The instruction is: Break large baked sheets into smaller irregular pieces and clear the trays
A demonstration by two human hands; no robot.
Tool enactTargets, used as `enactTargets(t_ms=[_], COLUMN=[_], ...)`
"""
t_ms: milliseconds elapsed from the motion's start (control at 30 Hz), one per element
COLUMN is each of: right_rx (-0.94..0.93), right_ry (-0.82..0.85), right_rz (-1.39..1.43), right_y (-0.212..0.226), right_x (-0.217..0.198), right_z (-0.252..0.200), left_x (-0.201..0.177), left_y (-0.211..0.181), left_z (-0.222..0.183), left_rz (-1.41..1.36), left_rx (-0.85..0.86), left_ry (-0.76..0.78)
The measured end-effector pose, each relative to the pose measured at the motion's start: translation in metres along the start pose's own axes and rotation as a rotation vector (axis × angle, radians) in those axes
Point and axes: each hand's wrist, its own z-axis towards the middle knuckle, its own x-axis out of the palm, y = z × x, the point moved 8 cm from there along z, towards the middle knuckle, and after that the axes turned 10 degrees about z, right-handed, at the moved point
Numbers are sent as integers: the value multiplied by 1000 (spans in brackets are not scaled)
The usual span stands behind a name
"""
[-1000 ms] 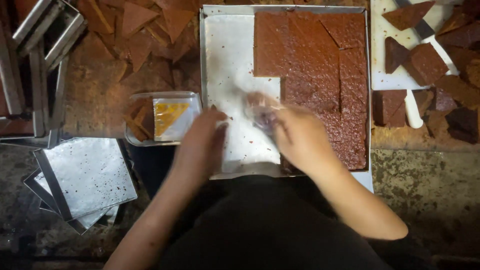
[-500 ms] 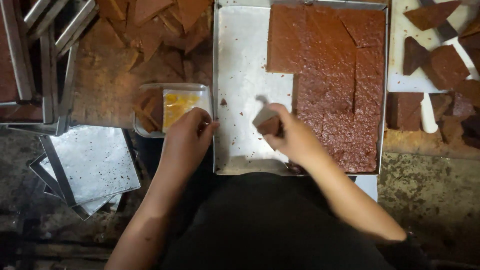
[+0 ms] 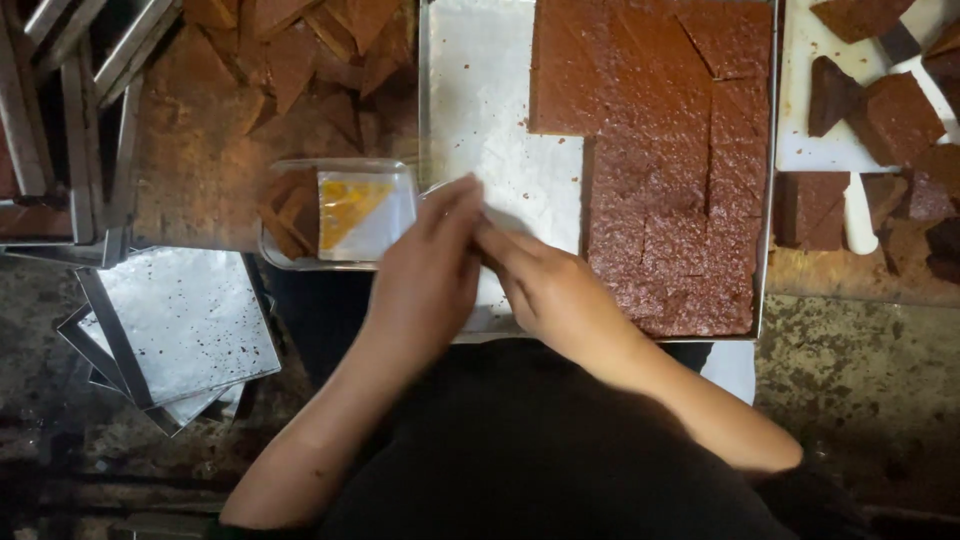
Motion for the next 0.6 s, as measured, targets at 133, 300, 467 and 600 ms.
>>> enactTargets(t_ms=[133, 300, 467, 600], right_rx=[484, 493, 118, 644], right_ry=[232, 117, -38, 342], right_rz=[-383, -404, -436, -480], right_y=[-96, -69, -82, -145], right_x=[10, -48, -81, -68], right_z=[-29, -8, 49, 96], left_x=[18, 27, 20, 1], left_y=[-45, 41, 81, 76], left_z=[-18, -17, -17, -19], left_rz=[83, -153, 129, 92], left_rx=[339, 157, -154, -206], left_ry=[62, -64, 200, 71])
